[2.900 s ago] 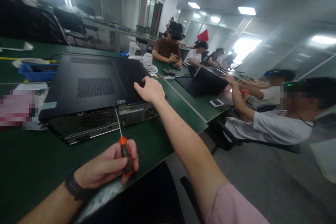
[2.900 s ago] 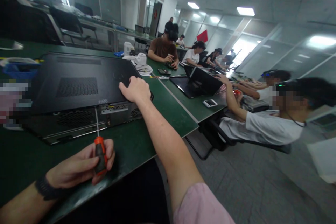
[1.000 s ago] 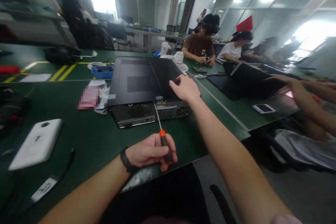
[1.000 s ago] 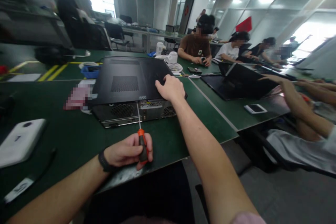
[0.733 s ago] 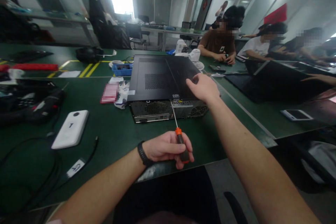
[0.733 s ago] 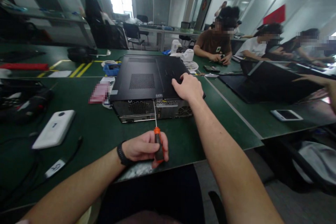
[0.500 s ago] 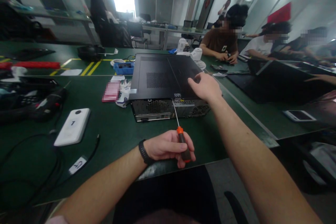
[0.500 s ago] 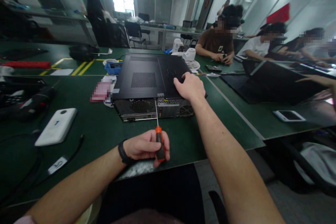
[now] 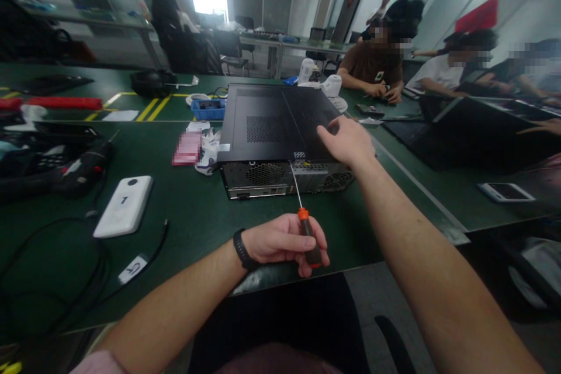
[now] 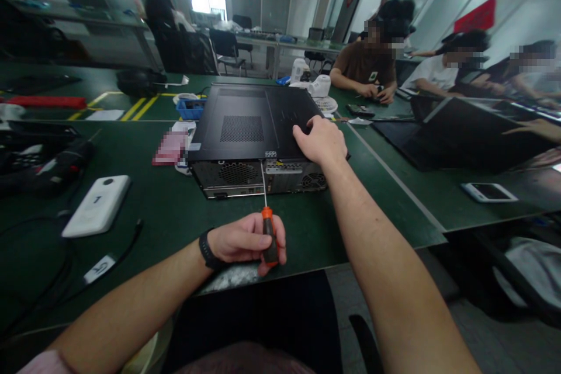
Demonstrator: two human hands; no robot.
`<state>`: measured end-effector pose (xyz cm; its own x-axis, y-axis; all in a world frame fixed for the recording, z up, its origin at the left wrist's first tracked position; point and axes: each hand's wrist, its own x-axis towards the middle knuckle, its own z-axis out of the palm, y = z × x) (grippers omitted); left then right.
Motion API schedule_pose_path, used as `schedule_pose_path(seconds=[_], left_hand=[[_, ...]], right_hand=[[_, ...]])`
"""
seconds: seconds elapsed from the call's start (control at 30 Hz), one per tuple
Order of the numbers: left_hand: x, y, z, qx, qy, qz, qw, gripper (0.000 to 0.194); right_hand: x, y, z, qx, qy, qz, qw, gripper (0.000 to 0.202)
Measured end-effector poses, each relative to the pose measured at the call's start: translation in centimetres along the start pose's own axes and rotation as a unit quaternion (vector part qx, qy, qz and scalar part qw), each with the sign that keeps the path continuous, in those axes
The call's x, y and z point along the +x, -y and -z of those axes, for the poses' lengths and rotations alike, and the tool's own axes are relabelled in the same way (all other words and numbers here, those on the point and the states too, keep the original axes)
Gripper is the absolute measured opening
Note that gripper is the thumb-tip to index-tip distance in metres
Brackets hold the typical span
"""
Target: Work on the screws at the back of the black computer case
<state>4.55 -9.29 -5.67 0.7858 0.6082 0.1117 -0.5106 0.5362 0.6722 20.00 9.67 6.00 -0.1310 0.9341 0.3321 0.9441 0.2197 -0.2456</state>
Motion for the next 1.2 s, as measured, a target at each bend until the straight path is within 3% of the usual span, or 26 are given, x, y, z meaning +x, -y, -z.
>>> schedule_pose_path(seconds=[1.2], left_hand=[[-0.07,-0.18,-0.09,0.013,-0.003,0.005,1.000,0.044]], right_hand=[[0.11,-0.08,-0.15,0.005,-0.002,0.006,1.000,0.050]])
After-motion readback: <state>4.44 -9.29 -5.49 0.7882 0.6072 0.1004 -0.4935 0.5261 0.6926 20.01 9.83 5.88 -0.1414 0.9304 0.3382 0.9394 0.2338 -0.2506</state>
